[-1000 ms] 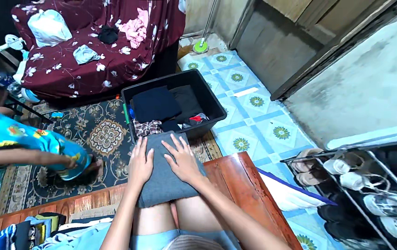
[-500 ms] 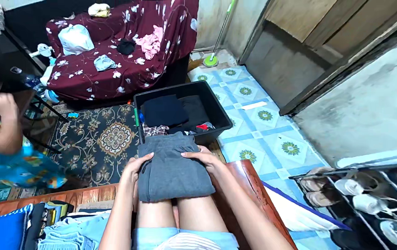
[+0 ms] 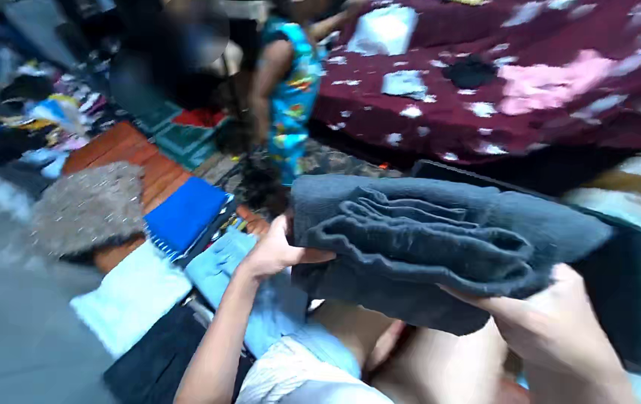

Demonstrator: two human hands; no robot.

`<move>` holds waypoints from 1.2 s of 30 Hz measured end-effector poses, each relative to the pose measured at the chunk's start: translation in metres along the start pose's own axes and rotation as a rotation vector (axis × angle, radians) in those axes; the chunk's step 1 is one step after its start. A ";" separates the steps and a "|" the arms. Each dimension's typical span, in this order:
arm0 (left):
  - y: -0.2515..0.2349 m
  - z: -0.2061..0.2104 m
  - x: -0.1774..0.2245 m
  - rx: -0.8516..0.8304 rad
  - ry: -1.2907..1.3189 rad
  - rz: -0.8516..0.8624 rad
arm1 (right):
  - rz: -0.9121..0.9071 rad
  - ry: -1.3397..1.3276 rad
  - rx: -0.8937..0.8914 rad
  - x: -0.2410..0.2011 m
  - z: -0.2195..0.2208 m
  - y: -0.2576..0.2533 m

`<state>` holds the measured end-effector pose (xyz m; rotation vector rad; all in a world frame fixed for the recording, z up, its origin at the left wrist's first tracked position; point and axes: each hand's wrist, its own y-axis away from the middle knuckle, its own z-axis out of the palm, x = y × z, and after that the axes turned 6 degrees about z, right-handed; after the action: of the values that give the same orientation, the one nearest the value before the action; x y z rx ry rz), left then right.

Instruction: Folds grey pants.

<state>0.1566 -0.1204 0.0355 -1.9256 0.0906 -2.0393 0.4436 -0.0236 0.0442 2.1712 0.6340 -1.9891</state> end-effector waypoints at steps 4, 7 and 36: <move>0.088 -0.095 0.055 0.411 -0.215 0.124 | -0.435 0.112 -0.290 -0.038 0.109 -0.012; 0.153 -0.153 0.089 0.752 -0.455 0.018 | -0.729 0.026 -0.552 -0.059 0.216 -0.017; 0.279 -0.272 -0.102 1.719 -0.441 -0.849 | -0.216 0.524 -0.383 0.105 0.113 0.041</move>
<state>-0.0523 -0.4039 -0.1606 -1.0409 -2.0313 -0.9240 0.3599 -0.0802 -0.0796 2.4413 1.2451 -1.2129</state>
